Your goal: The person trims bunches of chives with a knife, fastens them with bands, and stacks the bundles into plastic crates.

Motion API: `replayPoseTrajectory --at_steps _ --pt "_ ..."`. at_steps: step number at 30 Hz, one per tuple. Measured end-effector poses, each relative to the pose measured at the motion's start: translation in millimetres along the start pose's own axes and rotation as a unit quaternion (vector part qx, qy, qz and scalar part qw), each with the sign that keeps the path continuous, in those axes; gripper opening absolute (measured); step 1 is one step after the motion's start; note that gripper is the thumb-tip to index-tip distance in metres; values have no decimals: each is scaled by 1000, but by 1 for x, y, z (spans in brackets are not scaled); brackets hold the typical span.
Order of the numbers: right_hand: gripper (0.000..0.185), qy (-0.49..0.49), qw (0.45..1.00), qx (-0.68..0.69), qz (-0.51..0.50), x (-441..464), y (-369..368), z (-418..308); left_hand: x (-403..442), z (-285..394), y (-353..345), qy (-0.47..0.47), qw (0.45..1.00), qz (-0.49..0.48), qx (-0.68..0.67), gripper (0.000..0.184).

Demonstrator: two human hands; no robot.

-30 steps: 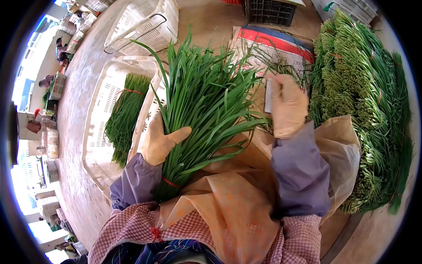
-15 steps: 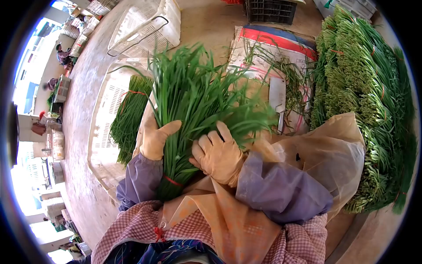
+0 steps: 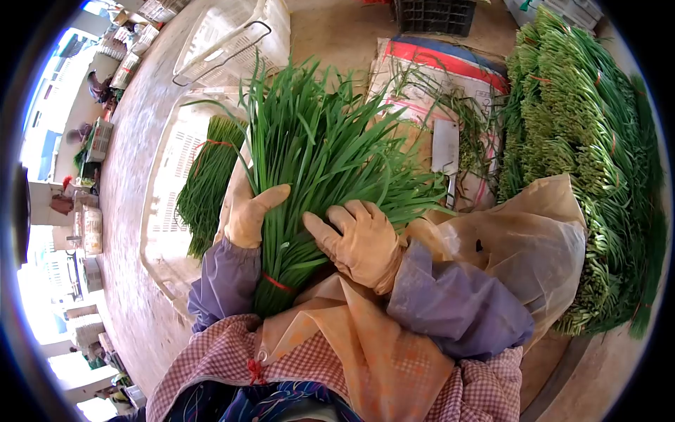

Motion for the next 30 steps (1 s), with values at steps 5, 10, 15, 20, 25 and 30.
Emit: replayPoseTrajectory --at_steps 5,10,15,20,25,30 --pt "37 -41 989 -59 -129 18 -3 0 -1 6 3 -30 982 5 186 48" --pt "38 -53 992 -43 -103 22 -5 0 -9 35 -13 -136 893 -76 423 94" --pt "39 -58 994 -66 -60 20 -8 -3 -7 14 11 -121 899 -77 414 105" --pt "36 -73 993 -64 -61 11 -14 -1 -5 5 18 -9 975 -30 218 78" --pt "29 -65 996 61 -5 10 -3 4 -10 -11 21 68 997 1 20 60" --pt "20 -109 970 214 44 8 -4 15 -13 -6 18 91 992 -17 -82 60"
Point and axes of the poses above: each hand's wrist, its own x-axis towards the middle knuckle, its own y-axis out of the back of the hand, z = x × y, the point moved 2 cm from there along x, towards the middle knuckle, and after that the axes turned 12 degrees about -z, right-handed, at the moved point
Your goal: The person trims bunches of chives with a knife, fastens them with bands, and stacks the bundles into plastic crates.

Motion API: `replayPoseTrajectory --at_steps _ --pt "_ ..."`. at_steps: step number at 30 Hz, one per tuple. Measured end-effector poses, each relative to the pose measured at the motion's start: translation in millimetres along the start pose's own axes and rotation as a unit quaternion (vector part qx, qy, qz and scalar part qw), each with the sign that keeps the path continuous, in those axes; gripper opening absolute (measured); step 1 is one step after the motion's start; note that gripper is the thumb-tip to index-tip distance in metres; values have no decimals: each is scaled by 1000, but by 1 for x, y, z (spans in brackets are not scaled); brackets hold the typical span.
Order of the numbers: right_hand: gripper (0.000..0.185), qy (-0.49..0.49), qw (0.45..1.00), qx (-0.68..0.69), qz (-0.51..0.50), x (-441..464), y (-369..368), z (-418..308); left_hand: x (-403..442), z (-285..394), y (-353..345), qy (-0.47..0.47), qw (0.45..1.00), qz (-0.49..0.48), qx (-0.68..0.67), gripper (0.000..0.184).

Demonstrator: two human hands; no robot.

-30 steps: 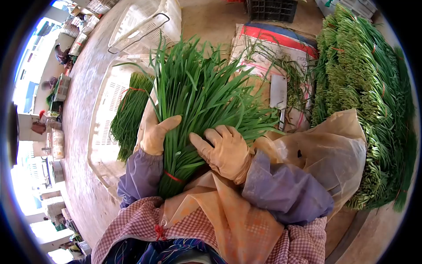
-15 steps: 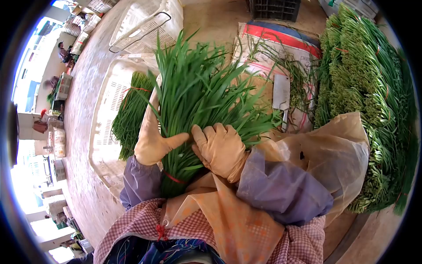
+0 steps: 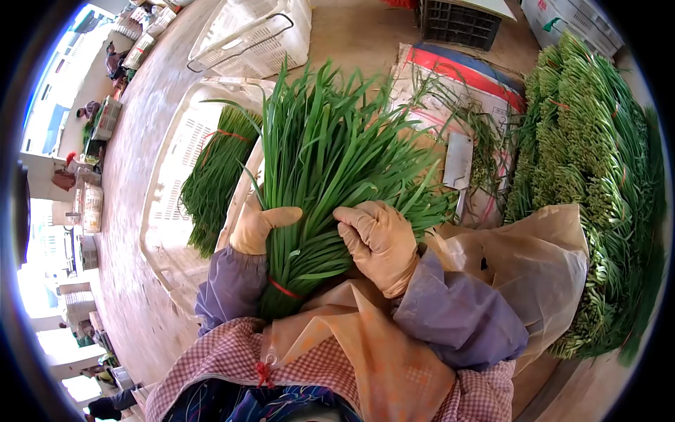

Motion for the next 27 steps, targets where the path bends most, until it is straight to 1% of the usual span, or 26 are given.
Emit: replayPoseTrajectory --at_steps 1,4,5,8,9,12,15,18,19,22,23,24,25,27 --pt "23 14 998 -59 7 0 0 -3 -1 1 0 10 1000 -7 -15 60" --pt "44 154 969 -191 -32 -1 -2 -17 -5 3 -4 9 998 6 -65 60" --pt "44 161 965 -207 -13 -3 -3 -18 -4 1 -2 7 999 15 -48 59" --pt "44 183 948 -255 44 -7 -12 -18 -5 -1 -4 1 998 14 -53 58" --pt "44 190 948 -253 25 -9 -11 -19 -5 1 -3 0 999 14 -29 59" --pt "43 203 941 -271 12 -16 -11 -23 -4 -4 7 20 999 13 22 57" --pt "42 203 943 -264 6 -19 -6 -23 -5 -1 1 20 999 24 7 55" --pt "37 196 951 -241 14 -23 14 -29 -5 1 -1 -8 1000 3 22 54" --pt "34 192 955 -226 19 -25 23 -31 -5 6 -4 -26 999 -3 47 56" --pt "23 111 979 -134 109 -31 59 -26 -5 4 -5 -28 999 7 21 57" --pt "20 11 988 -32 151 -33 67 -21 -4 3 -5 -39 999 -4 29 57" --pt "18 -89 975 70 191 -37 72 -17 -3 5 -6 -49 998 -13 33 56" --pt "17 -186 941 170 227 -42 77 -11 -2 6 -7 -60 997 -23 37 56" --pt "18 -190 915 283 218 -44 87 13 0 8 -10 -72 996 -35 49 56"
Point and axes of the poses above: each hand's wrist, its own x-axis towards the middle knuckle, its own y-axis out of the back of the hand, z = x × y, the point moved 2 cm from there along x, towards the middle knuckle, and after that the axes turned 12 degrees about -z, right-handed, at the moved point
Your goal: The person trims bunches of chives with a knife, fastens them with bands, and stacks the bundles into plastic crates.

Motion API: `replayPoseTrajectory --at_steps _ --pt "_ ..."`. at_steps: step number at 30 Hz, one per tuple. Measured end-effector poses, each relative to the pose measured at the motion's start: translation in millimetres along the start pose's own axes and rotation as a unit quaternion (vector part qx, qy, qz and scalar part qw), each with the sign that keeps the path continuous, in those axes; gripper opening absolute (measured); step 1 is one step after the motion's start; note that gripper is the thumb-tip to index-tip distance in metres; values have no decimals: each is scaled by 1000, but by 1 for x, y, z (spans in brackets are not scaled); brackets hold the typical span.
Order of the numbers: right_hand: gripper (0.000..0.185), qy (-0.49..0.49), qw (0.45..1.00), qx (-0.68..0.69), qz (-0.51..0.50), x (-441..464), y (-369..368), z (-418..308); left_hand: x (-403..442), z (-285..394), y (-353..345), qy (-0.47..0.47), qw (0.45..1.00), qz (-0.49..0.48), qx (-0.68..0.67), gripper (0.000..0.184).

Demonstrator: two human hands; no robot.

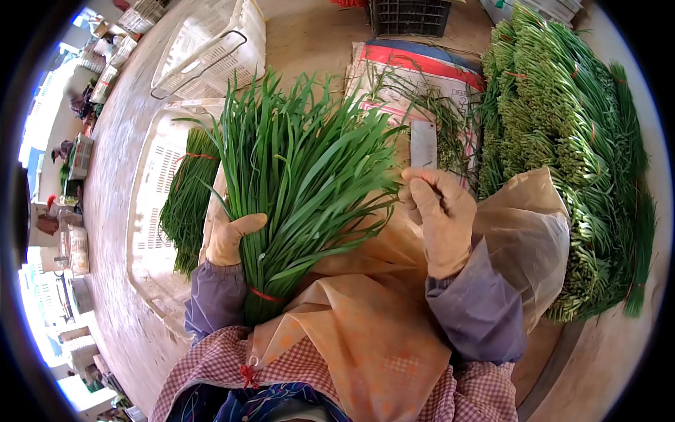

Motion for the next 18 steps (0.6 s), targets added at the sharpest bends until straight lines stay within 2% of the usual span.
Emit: replayPoseTrajectory --at_steps 1,2,6,9,10,13,14,17,18 --pt "18 -17 998 56 -13 8 3 2 1 1 -1 -2 1000 -3 8 55" --pt "18 -42 998 39 -6 13 4 2 1 2 -2 4 1000 0 18 55" --pt "16 -85 990 -28 -112 42 -8 -20 0 -6 0 16 1000 10 5 56" --pt "13 -148 976 -17 -160 58 -13 -8 1 -10 1 13 1000 19 7 56" --pt "12 -93 981 -17 -169 63 -12 12 0 -10 1 18 1000 22 8 57" --pt "12 -1 971 -179 -160 64 -13 18 -2 -9 0 58 998 36 -3 59" --pt "7 72 948 -292 -108 63 -12 14 -2 -11 -1 63 997 42 -15 59" --pt "9 95 958 -272 18 70 4 18 -2 -10 -2 61 997 37 4 59" --pt "8 72 952 -290 61 72 16 19 -2 -11 0 59 997 37 22 59"
Point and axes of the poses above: each hand's wrist, its own x-axis towards the middle knuckle, its own y-axis out of the back of the hand, z = x × y, the point moved 2 cm from there along x, towards the middle knuckle, and after that the axes turned 12 degrees about -z, right-handed, at the moved point
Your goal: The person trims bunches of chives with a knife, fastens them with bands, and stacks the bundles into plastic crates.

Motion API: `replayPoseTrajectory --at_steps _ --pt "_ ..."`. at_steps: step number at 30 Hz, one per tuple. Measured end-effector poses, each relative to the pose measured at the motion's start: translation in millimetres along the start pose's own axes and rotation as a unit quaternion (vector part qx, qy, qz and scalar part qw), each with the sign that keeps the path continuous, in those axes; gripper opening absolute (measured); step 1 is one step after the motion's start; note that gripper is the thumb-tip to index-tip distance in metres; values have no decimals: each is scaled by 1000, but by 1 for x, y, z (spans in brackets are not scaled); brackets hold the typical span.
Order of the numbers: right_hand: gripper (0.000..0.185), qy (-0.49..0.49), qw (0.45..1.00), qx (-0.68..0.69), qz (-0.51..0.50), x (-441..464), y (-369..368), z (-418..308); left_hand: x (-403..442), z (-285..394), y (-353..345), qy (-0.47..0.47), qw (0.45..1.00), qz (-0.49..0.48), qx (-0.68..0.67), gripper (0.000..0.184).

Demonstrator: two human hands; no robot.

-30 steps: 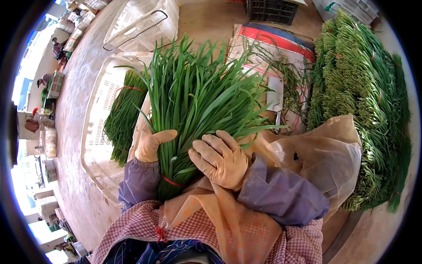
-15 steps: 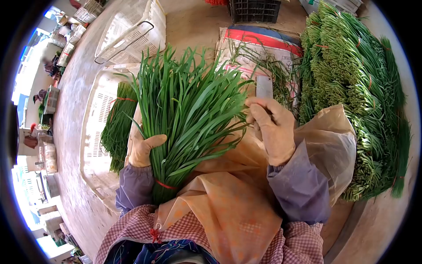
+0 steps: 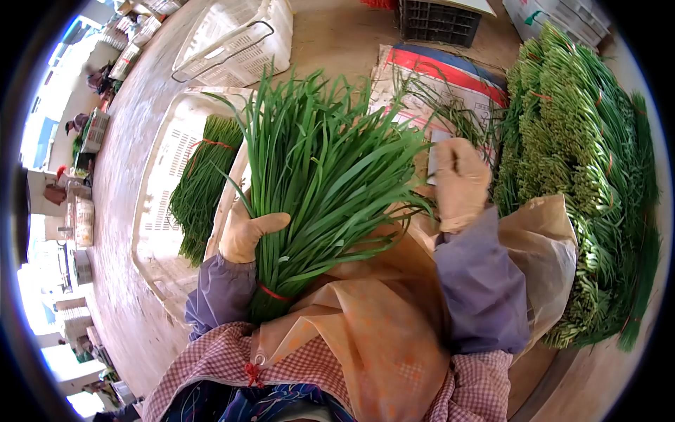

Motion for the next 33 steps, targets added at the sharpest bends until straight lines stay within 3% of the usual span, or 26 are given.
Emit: replayPoseTrajectory --at_steps 1,2,5,7,9,13,14,15,17,19,20,23,25,27,28,31,33 --pt "8 -32 999 -24 33 4 6 -3 0 0 1 -3 1000 1 17 59" --pt "10 70 996 -25 51 3 10 -14 0 0 2 2 1000 3 24 58" --pt "17 169 984 54 6 -7 -7 -69 0 6 -3 35 999 3 29 56" --pt "26 160 965 -5 -210 -10 -14 -100 0 7 -7 33 999 -2 16 56" --pt "32 158 944 -82 -276 -3 -42 -102 2 2 -4 21 1000 -16 9 57" --pt "22 247 914 -207 -246 5 -72 -92 -2 3 -3 22 999 -9 31 61" --pt "13 272 924 -150 -222 7 -71 -87 -3 3 -2 11 1000 -19 13 64" --pt "8 309 940 -71 -129 11 -72 -73 -3 1 -2 12 1000 -12 9 65" --pt "6 91 991 53 -83 26 -52 -62 -3 -1 0 9 1000 -2 2 66" --pt "7 125 992 1 -15 39 -34 -60 -2 1 3 14 1000 2 11 60" --pt "10 208 974 -80 32 38 -31 -68 -1 2 6 25 999 4 23 58" --pt "14 329 944 7 14 33 -36 -95 0 -1 5 29 999 -5 -29 50" --pt "16 196 969 93 -123 37 -44 -90 -1 1 2 34 997 -7 -68 49" --pt "17 41 955 169 -239 45 -54 -93 -3 -1 4 49 997 6 -53 48" --pt "19 53 939 230 -251 51 -64 -88 -3 -2 5 54 997 14 -45 48" --pt "19 8 936 151 -317 57 -73 -90 -7 10 0 49 998 7 -26 46" --pt "15 4 921 188 -341 59 -86 -87 -5 3 4 42 999 16 -6 45"
Point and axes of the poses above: each hand's wrist, its own x-axis towards the middle knuckle, its own y-axis out of the back of the hand, z = x × y, the point moved 2 cm from there along x, towards the middle knuckle, and after that the axes turned 12 degrees about -z, right-handed, at the moved point
